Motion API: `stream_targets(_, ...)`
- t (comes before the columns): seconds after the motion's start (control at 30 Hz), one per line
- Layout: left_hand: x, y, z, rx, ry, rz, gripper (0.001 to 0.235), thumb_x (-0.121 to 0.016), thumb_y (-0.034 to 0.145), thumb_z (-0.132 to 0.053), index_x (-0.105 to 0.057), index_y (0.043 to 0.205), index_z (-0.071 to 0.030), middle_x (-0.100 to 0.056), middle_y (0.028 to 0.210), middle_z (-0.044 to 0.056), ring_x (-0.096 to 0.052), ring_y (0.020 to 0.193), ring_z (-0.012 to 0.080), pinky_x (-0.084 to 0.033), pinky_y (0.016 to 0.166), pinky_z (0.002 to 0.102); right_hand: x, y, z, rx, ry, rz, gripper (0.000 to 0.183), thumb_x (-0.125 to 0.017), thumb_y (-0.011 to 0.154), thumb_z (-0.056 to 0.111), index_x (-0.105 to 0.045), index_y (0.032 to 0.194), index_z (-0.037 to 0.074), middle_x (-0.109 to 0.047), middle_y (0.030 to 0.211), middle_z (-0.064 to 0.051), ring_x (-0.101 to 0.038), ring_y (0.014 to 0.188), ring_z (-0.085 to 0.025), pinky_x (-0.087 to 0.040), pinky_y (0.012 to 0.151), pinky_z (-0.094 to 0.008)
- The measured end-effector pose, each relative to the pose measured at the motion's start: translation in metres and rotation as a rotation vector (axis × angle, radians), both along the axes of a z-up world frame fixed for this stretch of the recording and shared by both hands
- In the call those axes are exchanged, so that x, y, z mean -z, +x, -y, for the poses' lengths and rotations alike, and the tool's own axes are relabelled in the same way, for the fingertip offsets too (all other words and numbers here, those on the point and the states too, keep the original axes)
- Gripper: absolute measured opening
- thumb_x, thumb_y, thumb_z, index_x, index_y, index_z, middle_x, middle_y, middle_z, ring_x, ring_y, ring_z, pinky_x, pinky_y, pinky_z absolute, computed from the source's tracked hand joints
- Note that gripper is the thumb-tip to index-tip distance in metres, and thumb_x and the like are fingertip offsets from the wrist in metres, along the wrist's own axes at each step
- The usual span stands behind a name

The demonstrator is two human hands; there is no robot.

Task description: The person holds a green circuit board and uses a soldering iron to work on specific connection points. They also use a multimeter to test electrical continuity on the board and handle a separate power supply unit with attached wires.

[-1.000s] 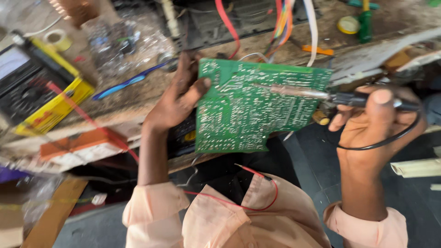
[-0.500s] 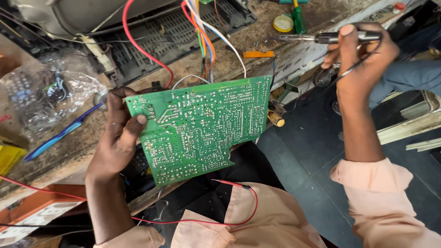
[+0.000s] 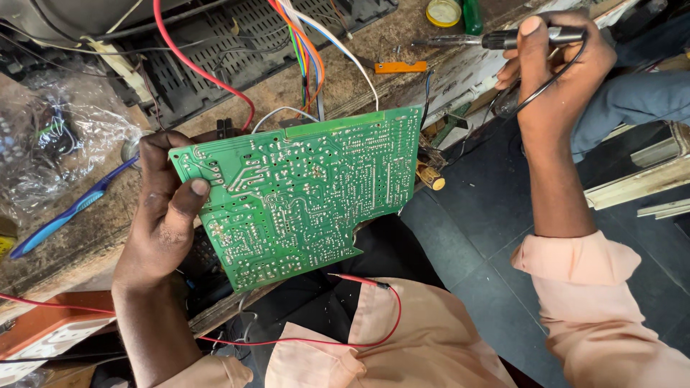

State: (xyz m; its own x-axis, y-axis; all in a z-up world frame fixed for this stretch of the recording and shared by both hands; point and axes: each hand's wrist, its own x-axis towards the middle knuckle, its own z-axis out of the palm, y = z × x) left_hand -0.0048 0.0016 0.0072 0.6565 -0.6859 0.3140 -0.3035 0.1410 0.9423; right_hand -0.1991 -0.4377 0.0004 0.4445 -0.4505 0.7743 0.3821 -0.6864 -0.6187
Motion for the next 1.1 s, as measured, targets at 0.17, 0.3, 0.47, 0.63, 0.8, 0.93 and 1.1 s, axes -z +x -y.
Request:
stream_targets(0.17, -0.001, 0.0, 0.0, -0.002, 0.016, 0.014, 0.042, -0.061, 0.099, -0.031, -0.04, 0.128, -0.008, -0.05, 0.12, 0.005, -0.047, 0.113, 0.0137, -0.04, 0.102, 0.03, 0.003, -0.002, 0.001, -0.041, -0.032, -0.003, 0.023, -0.062, 0.124, 0.013, -0.054, 0.117, -0.008, -0.068, 0.091, -0.018, -0.07, 0.068, -0.019, -0.058, 0.062, -0.029)
stream_targets(0.3, -0.002, 0.0, 0.0, -0.034, 0.054, -0.012, 0.044, -0.061, 0.097, -0.034, -0.041, 0.127, -0.009, -0.052, 0.116, 0.005, -0.046, 0.101, 0.0135, -0.04, 0.088, 0.029, 0.003, -0.004, -0.001, -0.043, -0.06, -0.011, 0.024, -0.062, 0.124, 0.013, -0.054, 0.118, -0.008, -0.069, 0.092, -0.018, -0.07, 0.07, -0.02, -0.059, 0.064, -0.029)
stream_targets(0.47, 0.0, 0.001, 0.0, -0.004, 0.026, 0.029, 0.045, -0.061, 0.102, -0.033, -0.04, 0.132, -0.008, -0.049, 0.116, 0.005, -0.047, 0.11, 0.0122, -0.041, 0.097, 0.028, 0.004, -0.003, -0.002, -0.053, -0.068, 0.001, 0.024, -0.061, 0.125, 0.014, -0.054, 0.118, -0.008, -0.069, 0.093, -0.019, -0.071, 0.07, -0.02, -0.06, 0.065, -0.029)
stream_targets(0.63, -0.001, 0.0, -0.001, -0.012, 0.038, 0.001, 0.044, -0.06, 0.099, -0.032, -0.04, 0.13, -0.008, -0.051, 0.117, 0.004, -0.046, 0.103, 0.0117, -0.04, 0.091, 0.027, 0.008, -0.003, -0.001, -0.047, -0.044, 0.008, 0.024, -0.061, 0.124, 0.015, -0.055, 0.118, -0.008, -0.07, 0.093, -0.019, -0.071, 0.069, -0.02, -0.059, 0.064, -0.029)
stream_targets(0.8, 0.001, 0.002, -0.001, -0.006, 0.027, 0.013, 0.043, -0.061, 0.101, -0.031, -0.04, 0.13, -0.008, -0.047, 0.116, 0.004, -0.045, 0.104, 0.012, -0.04, 0.092, 0.028, 0.017, 0.004, 0.002, -0.045, 0.091, 0.112, 0.029, -0.066, 0.121, 0.018, -0.053, 0.118, -0.008, -0.069, 0.091, -0.019, -0.071, 0.07, -0.023, -0.062, 0.061, -0.034)
stream_targets(0.93, 0.001, 0.0, 0.0, -0.001, 0.014, -0.003, 0.042, -0.061, 0.1, -0.031, -0.04, 0.129, -0.008, -0.049, 0.117, 0.004, -0.046, 0.106, 0.0117, -0.041, 0.094, 0.028, 0.026, 0.005, 0.011, -0.046, 0.344, 0.144, 0.029, -0.073, 0.116, 0.02, -0.061, 0.116, -0.006, -0.071, 0.086, -0.02, -0.071, 0.065, -0.024, -0.062, 0.057, -0.035)
stream_targets(1.1, -0.002, 0.0, 0.0, -0.019, 0.038, -0.016, 0.044, -0.06, 0.098, -0.03, -0.041, 0.13, -0.007, -0.048, 0.111, 0.004, -0.045, 0.096, 0.0108, -0.039, 0.082, 0.027, 0.034, 0.007, 0.03, -0.036, 0.574, 0.165, 0.032, -0.079, 0.11, 0.023, -0.064, 0.111, -0.005, -0.073, 0.086, -0.02, -0.07, 0.064, -0.024, -0.062, 0.054, -0.035)
